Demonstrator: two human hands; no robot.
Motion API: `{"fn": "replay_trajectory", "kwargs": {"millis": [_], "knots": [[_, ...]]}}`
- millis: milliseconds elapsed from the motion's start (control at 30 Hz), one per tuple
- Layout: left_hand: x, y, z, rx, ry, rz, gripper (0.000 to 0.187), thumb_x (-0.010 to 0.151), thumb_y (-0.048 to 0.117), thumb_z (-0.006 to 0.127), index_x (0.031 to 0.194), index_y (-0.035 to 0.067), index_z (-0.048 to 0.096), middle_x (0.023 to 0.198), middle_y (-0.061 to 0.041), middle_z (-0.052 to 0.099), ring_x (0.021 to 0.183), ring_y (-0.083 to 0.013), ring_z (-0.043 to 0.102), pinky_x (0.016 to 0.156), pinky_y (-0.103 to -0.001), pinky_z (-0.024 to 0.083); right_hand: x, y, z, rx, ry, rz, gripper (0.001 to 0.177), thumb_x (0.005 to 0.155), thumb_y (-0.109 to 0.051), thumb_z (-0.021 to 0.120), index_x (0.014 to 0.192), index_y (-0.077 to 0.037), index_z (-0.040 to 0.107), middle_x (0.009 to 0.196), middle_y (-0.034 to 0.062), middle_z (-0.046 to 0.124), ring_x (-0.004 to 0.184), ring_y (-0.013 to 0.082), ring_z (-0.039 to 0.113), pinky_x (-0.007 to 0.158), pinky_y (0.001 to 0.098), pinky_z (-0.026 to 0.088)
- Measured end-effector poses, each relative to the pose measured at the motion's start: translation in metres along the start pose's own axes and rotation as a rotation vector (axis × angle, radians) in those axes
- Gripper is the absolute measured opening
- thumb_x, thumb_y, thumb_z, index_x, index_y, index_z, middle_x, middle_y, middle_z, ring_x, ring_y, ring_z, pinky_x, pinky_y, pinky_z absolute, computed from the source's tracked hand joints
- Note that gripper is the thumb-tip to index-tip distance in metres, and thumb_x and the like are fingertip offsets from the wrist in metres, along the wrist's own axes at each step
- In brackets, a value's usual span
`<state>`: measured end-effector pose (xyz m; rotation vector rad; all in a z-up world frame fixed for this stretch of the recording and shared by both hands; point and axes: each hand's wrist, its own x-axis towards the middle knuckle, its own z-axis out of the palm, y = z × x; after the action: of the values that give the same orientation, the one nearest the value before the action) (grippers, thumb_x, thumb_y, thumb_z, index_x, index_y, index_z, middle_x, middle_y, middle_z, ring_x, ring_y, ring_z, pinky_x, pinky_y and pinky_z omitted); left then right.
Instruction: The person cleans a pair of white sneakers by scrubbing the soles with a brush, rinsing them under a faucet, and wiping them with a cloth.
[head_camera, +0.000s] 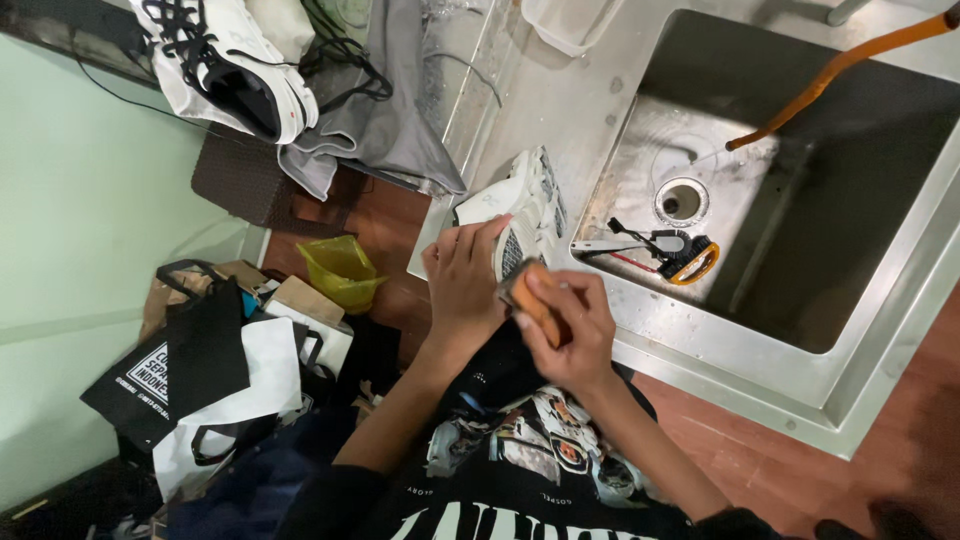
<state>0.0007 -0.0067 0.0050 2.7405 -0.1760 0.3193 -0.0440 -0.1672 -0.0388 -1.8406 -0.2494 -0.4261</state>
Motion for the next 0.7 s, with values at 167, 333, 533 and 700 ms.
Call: {"fn": "replay_trajectory", "kwargs": {"millis": [167, 333, 533, 700], "knots": [[-0.005, -0.012, 0.006, 0.068, 0.017, 0.025, 0.061, 0.089, 0.046, 0.068, 0.146, 0.026, 0.06, 0.125, 0.007, 0.06, 0.118, -0.0193, 0.055, 0.097, -0.041, 0.037, 0.016, -0.043, -0.011, -0.022, -0.035, 0.056, 0.041, 0.089, -0.026, 0.086, 0.127, -0.011, 0.082, 0.112, 0.0157, 0.068, 0.083, 0.0324, 0.072, 0.073, 0.0402, 0.058], [-0.004, -0.006, 0.0, 0.012, 0.016, -0.026, 0.07, 0.076, 0.038, 0.08, 0.142, 0.023, 0.062, 0.124, 0.007, 0.06, 0.119, -0.0192, 0.054, 0.101, -0.042, 0.036, 0.01, -0.003, 0.0, -0.032, 0.0, 0.026, 0.037, 0.089, -0.022, 0.087, 0.124, -0.011, 0.083, 0.109, 0.0198, 0.068, 0.078, 0.0387, 0.069, 0.07, 0.043, 0.058], [-0.008, -0.013, -0.002, 0.004, 0.0, 0.048, 0.083, 0.067, 0.028, 0.082, 0.146, 0.022, 0.061, 0.125, 0.005, 0.061, 0.121, -0.021, 0.054, 0.1, -0.041, 0.035, 0.008, -0.009, 0.002, -0.063, -0.041, -0.007, 0.037, 0.084, -0.034, 0.09, 0.117, -0.017, 0.085, 0.108, 0.0126, 0.068, 0.078, 0.0329, 0.072, 0.069, 0.0391, 0.06], [-0.013, -0.031, 0.013, 0.092, 0.107, 0.062, 0.063, 0.081, 0.029, 0.079, 0.142, 0.025, 0.065, 0.126, 0.008, 0.065, 0.12, -0.0159, 0.056, 0.098, -0.031, 0.036, 0.014, -0.044, 0.001, 0.007, -0.08, 0.062, 0.041, 0.081, -0.033, 0.092, 0.119, -0.018, 0.085, 0.116, 0.008, 0.072, 0.089, 0.027, 0.077, 0.08, 0.0346, 0.062]]}}
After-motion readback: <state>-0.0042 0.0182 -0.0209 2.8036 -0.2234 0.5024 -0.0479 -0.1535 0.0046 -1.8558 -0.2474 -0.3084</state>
